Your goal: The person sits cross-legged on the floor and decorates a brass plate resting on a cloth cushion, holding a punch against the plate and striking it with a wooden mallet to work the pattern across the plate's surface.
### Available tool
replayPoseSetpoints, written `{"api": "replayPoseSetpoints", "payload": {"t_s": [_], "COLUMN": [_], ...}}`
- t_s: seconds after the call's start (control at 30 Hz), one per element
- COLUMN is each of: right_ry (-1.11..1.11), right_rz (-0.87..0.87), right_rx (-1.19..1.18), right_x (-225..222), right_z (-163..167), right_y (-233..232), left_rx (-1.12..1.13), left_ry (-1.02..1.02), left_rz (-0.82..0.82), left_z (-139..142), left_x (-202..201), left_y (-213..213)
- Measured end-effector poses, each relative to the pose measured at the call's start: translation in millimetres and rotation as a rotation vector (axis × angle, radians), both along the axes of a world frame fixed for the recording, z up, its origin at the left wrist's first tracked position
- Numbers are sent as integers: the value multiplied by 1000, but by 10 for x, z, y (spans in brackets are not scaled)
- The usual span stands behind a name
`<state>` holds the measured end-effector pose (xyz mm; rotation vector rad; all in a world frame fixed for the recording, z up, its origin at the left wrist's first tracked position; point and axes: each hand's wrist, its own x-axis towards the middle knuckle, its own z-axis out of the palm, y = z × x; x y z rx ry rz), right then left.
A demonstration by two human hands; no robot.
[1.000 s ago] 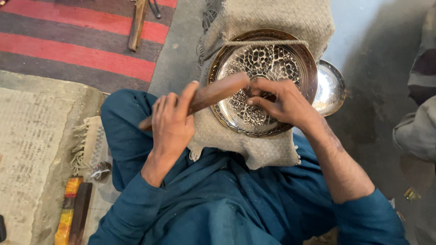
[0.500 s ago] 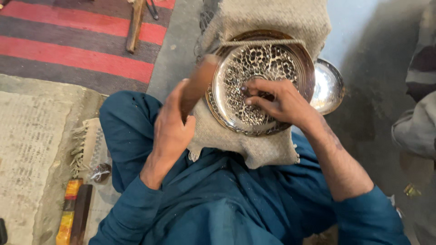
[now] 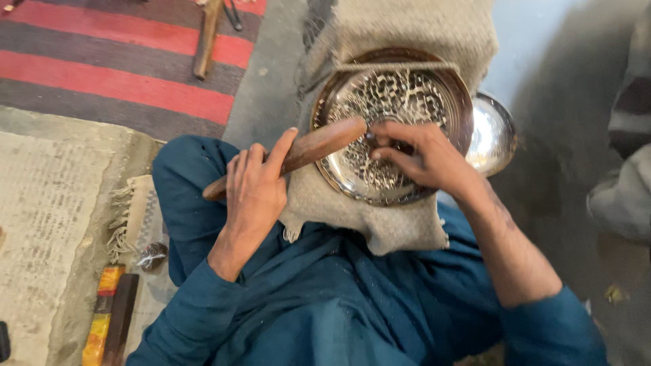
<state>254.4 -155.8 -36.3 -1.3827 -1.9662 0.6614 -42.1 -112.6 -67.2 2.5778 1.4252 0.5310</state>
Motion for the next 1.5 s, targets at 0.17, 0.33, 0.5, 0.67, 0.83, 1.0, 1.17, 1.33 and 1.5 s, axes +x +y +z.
{"api": "replayPoseSetpoints", "payload": {"t_s": [0.17, 0.33, 0.5, 0.67, 0.83, 1.0, 1.17, 1.33, 1.5], "right_ry": [110, 52, 21, 39, 84, 157, 69, 12, 47], "right_rz": [-119, -111, -115, -74, -136, -175, -146, -110, -163], "right_rx": [-120, -62, -65, -96, -154, -139, -23, 64, -65], "right_x": [1, 6, 2, 2, 2, 6, 25, 32, 21], "right_z": [7, -10, -17, -15, -8, -30, -89, -114, -114], "right_y": [-79, -90, -91, -79, -66, -68, -64, -76, -81], "left_rx": [-321, -246, -267, 25, 33, -113, -171, -141, 148], "left_ry": [-541, -545, -649, -149, -57, -240, -567, -562, -30], "left_rz": [-4, -120, -111, -76, -72, -7, -163, -166, -77], "left_z": [-2, 9, 38, 41, 53, 137, 147, 132, 141], "left_x": [-68, 19, 95, 52, 68, 17, 45, 77, 72], "left_y": [39, 21, 20, 63, 74, 89, 88, 62, 74]}}
